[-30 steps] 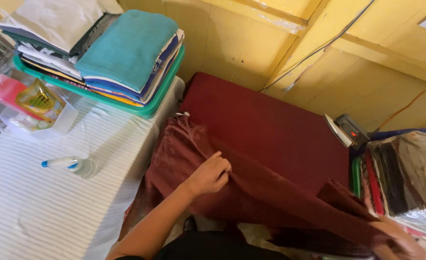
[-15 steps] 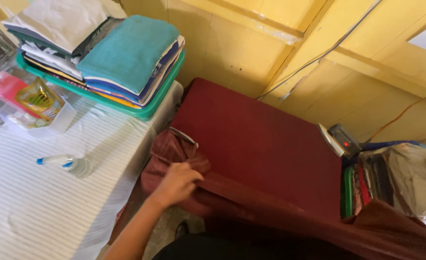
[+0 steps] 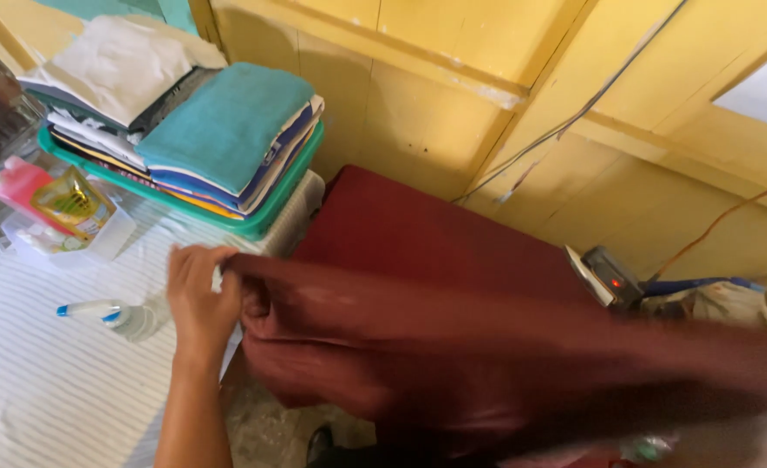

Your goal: Ironing and folding a red patterned sarong or piece of fabric.

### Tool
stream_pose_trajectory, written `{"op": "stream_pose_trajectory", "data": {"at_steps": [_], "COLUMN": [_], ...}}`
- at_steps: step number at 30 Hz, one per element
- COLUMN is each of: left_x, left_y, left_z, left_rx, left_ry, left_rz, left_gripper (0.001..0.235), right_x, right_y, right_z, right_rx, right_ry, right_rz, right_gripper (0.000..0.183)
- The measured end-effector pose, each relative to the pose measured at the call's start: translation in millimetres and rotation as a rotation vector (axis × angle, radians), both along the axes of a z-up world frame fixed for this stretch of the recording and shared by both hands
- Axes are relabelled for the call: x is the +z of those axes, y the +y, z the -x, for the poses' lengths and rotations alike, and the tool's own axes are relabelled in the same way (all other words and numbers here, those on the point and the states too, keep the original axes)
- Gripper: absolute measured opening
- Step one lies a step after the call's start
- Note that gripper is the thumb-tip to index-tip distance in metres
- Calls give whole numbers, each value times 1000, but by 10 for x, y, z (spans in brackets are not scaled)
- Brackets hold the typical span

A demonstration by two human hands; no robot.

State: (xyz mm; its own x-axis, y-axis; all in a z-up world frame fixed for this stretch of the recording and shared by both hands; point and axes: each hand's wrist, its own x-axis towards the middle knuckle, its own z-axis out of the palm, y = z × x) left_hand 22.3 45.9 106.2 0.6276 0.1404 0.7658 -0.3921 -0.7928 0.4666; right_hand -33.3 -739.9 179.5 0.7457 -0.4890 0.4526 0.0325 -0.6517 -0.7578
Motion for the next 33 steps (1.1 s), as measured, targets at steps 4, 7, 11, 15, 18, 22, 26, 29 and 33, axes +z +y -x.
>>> {"op": "stream_pose_trajectory", "data": {"at_steps": [4, 7, 11, 15, 18, 22, 26, 29, 33], "left_x": [-234, -278, -475, -550, -361, -191, 490, 120, 234], "left_y": [-369, -979, -1870, -2178, -2009, -1731, -1549, -1305, -1016], "left_z": [-382, -425, -149, 49, 45, 95, 232, 135, 130], "left_rx": [-281, -483, -691, -816, -904, -1005, -780, -819, -667], "left_ry": [230, 246, 328, 467, 584, 643, 772, 608, 565], "left_rz": [153, 112, -41, -120, -63, -314, -689, -617, -675], "left_gripper": [14, 11, 13, 19, 18, 19, 19, 22, 18], "right_x": [-257, -470, -909, -1324, -1276, -944, -775, -778, -837], "right_y": [1293, 2096, 3335, 3595, 3541, 3537, 3489, 3362, 3228], "right_z": [26, -56, -72, -40, 39, 226, 313, 330, 305], "right_rx": [-102, 71, 527, 708, 702, 705, 735, 744, 714], "right_ry": [-12, -19, 437, 440, 424, 607, 620, 545, 544], "right_rz": [-33, 54, -248, -267, -332, -202, -90, -58, -142], "right_gripper": [43, 33, 49, 54, 15, 11, 12, 11, 9]}}
